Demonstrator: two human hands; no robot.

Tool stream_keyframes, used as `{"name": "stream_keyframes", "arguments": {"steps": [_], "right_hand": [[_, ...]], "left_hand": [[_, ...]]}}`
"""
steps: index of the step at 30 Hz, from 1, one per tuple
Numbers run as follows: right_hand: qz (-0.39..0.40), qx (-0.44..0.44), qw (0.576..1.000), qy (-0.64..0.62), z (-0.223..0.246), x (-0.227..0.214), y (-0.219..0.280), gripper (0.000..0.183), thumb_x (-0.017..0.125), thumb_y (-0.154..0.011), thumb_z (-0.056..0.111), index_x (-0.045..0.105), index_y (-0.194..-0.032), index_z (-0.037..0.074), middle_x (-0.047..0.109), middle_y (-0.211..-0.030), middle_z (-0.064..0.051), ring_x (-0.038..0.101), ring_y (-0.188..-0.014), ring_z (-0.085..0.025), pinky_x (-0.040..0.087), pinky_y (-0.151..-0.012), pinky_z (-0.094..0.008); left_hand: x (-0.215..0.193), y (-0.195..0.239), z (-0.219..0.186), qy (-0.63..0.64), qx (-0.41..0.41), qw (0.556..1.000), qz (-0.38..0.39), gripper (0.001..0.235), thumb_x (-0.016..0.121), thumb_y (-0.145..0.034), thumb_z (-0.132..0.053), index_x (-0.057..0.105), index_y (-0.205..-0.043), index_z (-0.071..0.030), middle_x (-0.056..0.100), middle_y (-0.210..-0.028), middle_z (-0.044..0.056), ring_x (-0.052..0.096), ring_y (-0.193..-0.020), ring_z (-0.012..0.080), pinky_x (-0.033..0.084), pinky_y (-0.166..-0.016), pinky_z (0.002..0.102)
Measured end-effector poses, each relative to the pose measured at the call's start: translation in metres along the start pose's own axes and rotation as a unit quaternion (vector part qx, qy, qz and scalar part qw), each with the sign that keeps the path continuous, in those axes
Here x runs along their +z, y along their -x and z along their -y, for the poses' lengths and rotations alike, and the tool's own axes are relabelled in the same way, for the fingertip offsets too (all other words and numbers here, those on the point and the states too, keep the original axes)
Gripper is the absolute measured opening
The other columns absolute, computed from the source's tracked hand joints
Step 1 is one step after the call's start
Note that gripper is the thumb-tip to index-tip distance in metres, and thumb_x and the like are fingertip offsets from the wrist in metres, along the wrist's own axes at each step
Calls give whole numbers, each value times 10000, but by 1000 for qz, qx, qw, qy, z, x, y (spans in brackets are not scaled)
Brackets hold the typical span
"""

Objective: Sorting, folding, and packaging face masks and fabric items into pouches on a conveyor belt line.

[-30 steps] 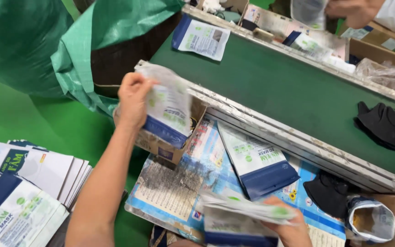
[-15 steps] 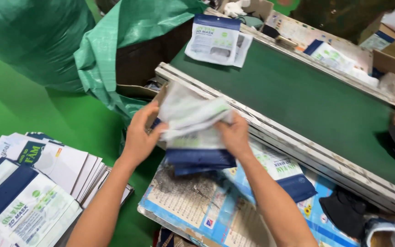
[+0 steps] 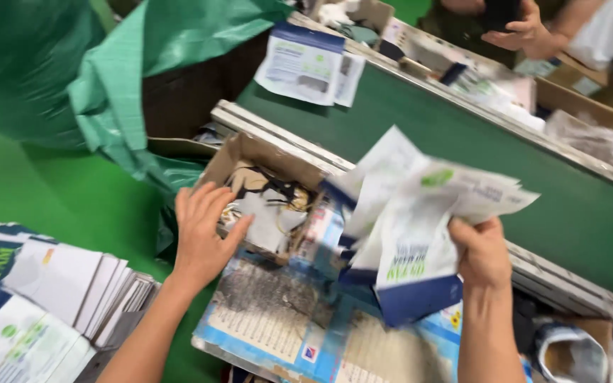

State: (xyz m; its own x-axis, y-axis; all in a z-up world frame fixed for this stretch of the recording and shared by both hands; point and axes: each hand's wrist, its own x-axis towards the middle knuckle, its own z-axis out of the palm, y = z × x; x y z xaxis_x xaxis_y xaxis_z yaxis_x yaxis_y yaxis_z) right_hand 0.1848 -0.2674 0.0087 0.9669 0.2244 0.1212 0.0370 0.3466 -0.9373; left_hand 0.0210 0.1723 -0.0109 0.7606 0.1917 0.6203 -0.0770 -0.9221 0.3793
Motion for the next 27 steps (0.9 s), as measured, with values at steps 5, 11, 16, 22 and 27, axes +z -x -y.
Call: {"name": "stream_keyframes", "arguments": {"steps": [5, 11, 16, 22, 27], "right_hand": [[23, 32, 999, -31, 4, 16, 66, 612, 798, -782, 8, 626, -1369, -8, 703, -1304, -104, 678, -1176, -236, 525, -1040, -384], [0, 61, 998, -6, -19, -49, 130, 576, 865, -784, 21, 637, -1309, -51, 720, -1236, -163, 708, -1108, -268, 569, -956, -426], [-125, -34, 982, 138, 9, -16, 175, 648, 844, -814, 40, 564, -1394, -37, 705, -1229, -146, 687, -1079, -237, 568, -922, -376], [-217, -37, 942, 253, -2, 6, 212, 1096, 876, -625, -6, 301, -1557, 49, 576, -1249, -126, 630, -1094, -236, 552, -948, -393], [-106, 195, 972, -75, -64, -46, 233, 998, 869, -609, 7, 376, -1474, 79, 605, -1320, -151, 630, -1183, -305, 567, -979, -454]], "left_hand": [[-2, -14, -79, 442, -130, 863, 208, 644, 791, -832, -363, 608, -1369, -58, 635, -1387, 101, 585, -1332, 269, 451, -1126, 390], [20, -27, -127, 484, -59, 816, 310, 1119, 944, -584, -366, 410, -1516, -53, 526, -1417, 169, 513, -1321, 260, 431, -1095, 387], [48, 8, -161, 503, 47, 745, 435, 1237, 982, -564, -336, 337, -1570, -17, 466, -1551, 152, 409, -1431, 202, 307, -1167, 386], [103, 100, -191, 582, -252, 625, 455, 583, 866, -799, -250, 675, -1276, 24, 779, -1099, 66, 710, -992, 141, 581, -908, 310], [83, 88, -178, 584, -207, 666, 414, 386, 793, -861, -185, 758, -1192, 9, 812, -1059, 93, 723, -933, 120, 599, -840, 274]]}}
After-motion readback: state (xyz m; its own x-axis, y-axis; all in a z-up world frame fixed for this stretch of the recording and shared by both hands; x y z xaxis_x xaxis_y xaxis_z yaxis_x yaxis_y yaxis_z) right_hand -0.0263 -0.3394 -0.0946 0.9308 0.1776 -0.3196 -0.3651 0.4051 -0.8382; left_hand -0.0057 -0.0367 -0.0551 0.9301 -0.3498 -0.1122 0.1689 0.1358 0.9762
